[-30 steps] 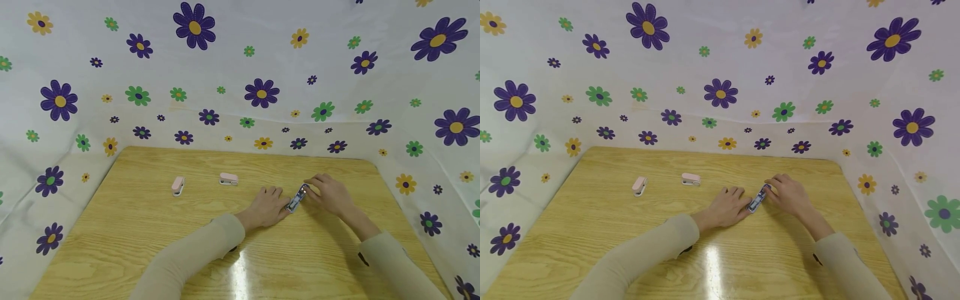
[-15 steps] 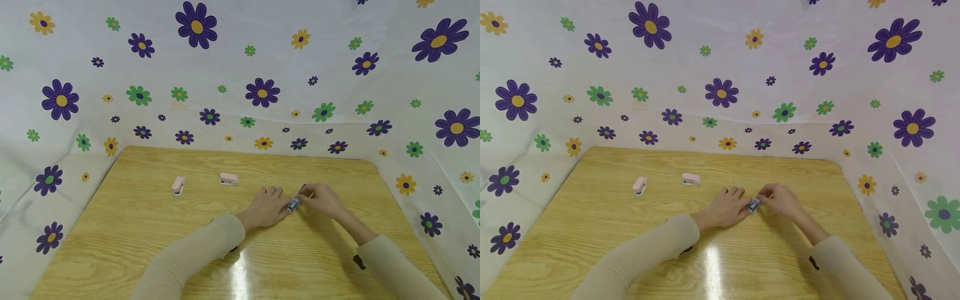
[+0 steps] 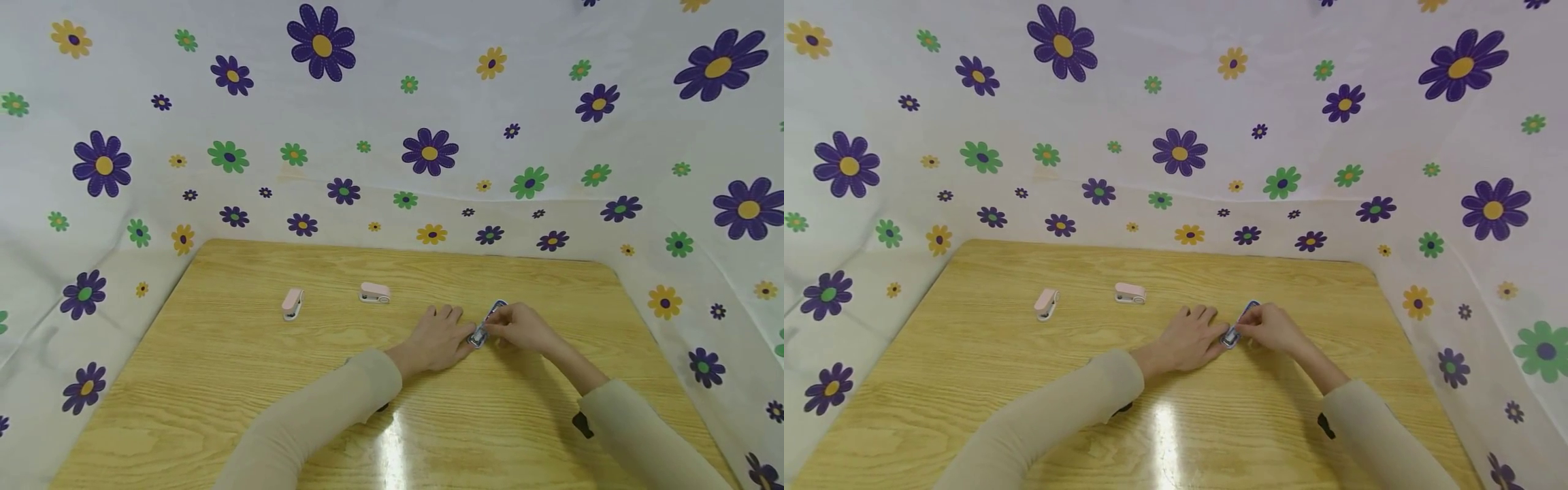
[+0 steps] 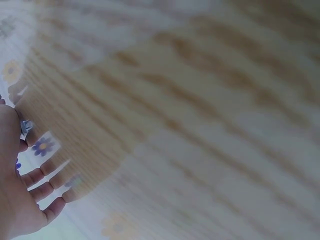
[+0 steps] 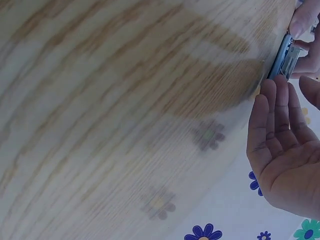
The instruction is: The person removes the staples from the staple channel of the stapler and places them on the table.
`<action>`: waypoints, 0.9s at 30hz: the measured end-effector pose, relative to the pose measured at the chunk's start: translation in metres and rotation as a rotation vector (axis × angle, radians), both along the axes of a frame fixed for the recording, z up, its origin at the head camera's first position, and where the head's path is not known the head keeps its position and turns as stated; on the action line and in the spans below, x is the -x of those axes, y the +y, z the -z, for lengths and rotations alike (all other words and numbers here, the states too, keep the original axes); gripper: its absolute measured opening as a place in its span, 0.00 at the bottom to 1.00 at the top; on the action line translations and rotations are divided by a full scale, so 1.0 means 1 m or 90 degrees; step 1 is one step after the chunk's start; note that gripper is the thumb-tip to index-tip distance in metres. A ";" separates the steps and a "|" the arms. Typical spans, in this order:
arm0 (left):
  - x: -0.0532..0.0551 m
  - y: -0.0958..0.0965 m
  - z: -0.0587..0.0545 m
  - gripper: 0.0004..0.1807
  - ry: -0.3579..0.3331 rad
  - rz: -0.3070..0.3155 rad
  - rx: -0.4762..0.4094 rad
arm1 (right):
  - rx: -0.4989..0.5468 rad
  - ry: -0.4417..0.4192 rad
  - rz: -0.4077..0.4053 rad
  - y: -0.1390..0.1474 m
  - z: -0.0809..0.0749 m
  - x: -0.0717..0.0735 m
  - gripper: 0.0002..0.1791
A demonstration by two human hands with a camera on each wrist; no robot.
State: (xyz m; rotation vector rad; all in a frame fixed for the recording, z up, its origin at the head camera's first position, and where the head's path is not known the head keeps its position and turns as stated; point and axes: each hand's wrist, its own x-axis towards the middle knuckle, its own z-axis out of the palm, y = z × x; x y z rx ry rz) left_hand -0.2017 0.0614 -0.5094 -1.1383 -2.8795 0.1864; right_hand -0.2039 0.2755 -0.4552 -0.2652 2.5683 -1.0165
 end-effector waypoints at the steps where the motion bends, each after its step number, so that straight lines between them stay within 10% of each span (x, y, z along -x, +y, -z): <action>1: 0.000 0.000 0.000 0.25 0.001 0.000 0.001 | -0.002 -0.004 0.002 0.000 0.001 0.000 0.13; 27: 0.003 0.003 -0.006 0.24 -0.005 -0.004 0.025 | 0.052 -0.075 0.017 -0.003 -0.002 0.006 0.14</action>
